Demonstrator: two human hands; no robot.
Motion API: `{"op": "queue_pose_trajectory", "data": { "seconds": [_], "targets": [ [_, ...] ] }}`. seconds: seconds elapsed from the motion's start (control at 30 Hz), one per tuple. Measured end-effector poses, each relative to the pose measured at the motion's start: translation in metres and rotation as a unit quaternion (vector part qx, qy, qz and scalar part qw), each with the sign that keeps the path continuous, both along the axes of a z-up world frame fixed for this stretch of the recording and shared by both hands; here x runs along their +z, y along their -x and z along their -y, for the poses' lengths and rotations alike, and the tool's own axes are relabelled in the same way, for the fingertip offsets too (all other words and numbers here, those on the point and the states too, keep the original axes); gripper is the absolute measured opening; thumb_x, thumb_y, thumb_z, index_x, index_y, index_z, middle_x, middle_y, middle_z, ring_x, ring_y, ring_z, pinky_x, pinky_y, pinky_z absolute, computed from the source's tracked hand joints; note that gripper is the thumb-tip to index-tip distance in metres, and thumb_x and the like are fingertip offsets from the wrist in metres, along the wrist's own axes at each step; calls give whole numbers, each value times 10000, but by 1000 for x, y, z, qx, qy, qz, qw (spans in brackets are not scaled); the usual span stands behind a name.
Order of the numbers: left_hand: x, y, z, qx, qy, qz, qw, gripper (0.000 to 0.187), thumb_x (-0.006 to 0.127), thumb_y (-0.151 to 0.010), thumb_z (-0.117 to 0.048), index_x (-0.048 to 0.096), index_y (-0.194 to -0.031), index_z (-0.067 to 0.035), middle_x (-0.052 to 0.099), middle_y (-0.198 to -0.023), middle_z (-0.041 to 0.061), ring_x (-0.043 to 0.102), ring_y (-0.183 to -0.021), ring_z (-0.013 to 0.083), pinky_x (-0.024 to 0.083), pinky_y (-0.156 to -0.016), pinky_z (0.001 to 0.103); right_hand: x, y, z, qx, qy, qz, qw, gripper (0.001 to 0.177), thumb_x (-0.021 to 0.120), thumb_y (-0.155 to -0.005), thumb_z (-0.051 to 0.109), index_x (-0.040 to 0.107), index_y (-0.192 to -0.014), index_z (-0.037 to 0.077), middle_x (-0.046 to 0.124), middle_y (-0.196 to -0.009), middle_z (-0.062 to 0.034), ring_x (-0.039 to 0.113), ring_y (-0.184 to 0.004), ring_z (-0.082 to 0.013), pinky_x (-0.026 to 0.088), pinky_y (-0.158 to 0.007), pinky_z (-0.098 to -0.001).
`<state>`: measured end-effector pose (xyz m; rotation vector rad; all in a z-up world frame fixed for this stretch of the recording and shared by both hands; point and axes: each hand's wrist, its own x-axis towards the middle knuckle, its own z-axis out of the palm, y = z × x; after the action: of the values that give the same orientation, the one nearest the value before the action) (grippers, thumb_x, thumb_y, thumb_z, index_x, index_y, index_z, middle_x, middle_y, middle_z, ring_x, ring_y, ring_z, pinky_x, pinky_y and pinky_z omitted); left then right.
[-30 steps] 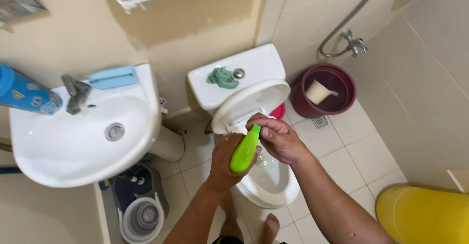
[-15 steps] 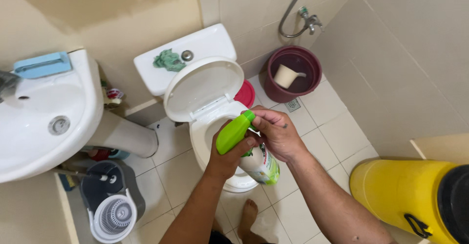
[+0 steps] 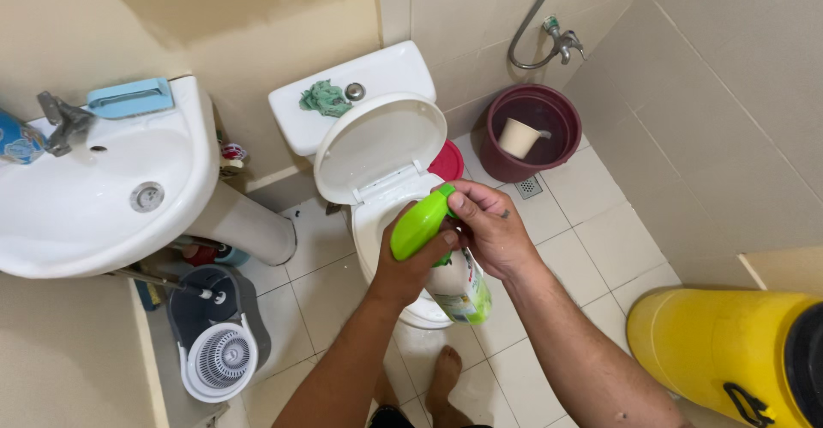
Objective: The person cleans the bathroom sink and toilet. They rinse cups, apply detergent to a cloth, wipe the sink basin and faucet, and then pour water into the toilet bowl. Finally, they spray a cleaning agent into the toilet.
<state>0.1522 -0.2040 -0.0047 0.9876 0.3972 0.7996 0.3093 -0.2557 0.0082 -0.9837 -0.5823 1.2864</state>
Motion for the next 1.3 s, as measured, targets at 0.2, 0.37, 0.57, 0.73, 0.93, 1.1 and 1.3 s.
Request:
{"op": "queue_pose_trajectory", "data": {
  "seconds": [0.2, 0.37, 0.57, 0.73, 0.93, 1.1, 1.3],
  "targets": [
    [7, 26, 3, 45, -186, -116, 975, 214, 728, -935, -33, 597, -1104, -34, 747, -974, 54, 705, -888, 132, 573, -795, 305, -21, 15, 6, 21, 25, -38, 999, 381, 690, -961, 327, 706, -1185, 19, 724, -1053, -37, 647, -984, -139, 525, -904, -313],
    [-5, 44, 10, 37, -269, -187, 944, 329, 739, -897, -57, 557, -1171, -61, 748, -937, 101, 768, -873, 226, 589, -763, 340, -46, 21, 18, 43, 88, -90, 991, 335, 657, -1011, 312, 728, -1172, 27, 717, -1070, -43, 620, -978, -149, 482, -865, -335],
    [-47, 62, 19, 16, -390, -288, 874, 483, 804, -801, -119, 499, -1173, -67, 716, -906, 140, 716, -833, 370, 564, -665, 439, -56, 17, 35, 105, 211, -70, 969, 287, 648, -976, 273, 735, -1124, 43, 740, -1074, -55, 679, -1035, -173, 575, -915, -388],
    [-73, 69, 33, -22, -449, -362, 817, 606, 832, -734, -171, 458, -1192, -35, 672, -810, 135, 687, -752, 379, 524, -610, 490, -75, 21, 42, 109, 327, -52, 937, 282, 656, -954, 230, 715, -1074, -19, 746, -1050, -127, 718, -1022, -236, 635, -916, -471],
    [-118, 87, 38, -45, -407, -332, 850, 578, 824, -695, -131, 591, -1217, -50, 713, -1012, 183, 685, -936, 400, 558, -767, 468, -124, 29, 49, 128, 353, -64, 924, 273, 659, -957, 255, 688, -1068, 8, 730, -1046, -146, 727, -1013, -252, 623, -860, -474],
    [-218, 91, 27, -55, -154, -399, 903, 564, 775, -740, -163, 618, -1273, -63, 727, -1079, 182, 713, -1011, 344, 559, -894, 409, -180, 33, 78, 54, 427, -72, 900, 440, 489, -1043, 435, 642, -1019, 23, 662, -940, -79, 702, -947, -238, 621, -826, -423],
    [-346, 85, -5, -20, -208, -506, 837, 530, 815, -723, -222, 645, -1200, -64, 723, -1086, 184, 683, -1013, 377, 545, -877, 452, -220, 35, 146, -25, 467, -69, 881, 295, 497, -1043, 324, 646, -1074, 71, 624, -930, -43, 667, -926, -204, 583, -802, -397]
  ]
}}
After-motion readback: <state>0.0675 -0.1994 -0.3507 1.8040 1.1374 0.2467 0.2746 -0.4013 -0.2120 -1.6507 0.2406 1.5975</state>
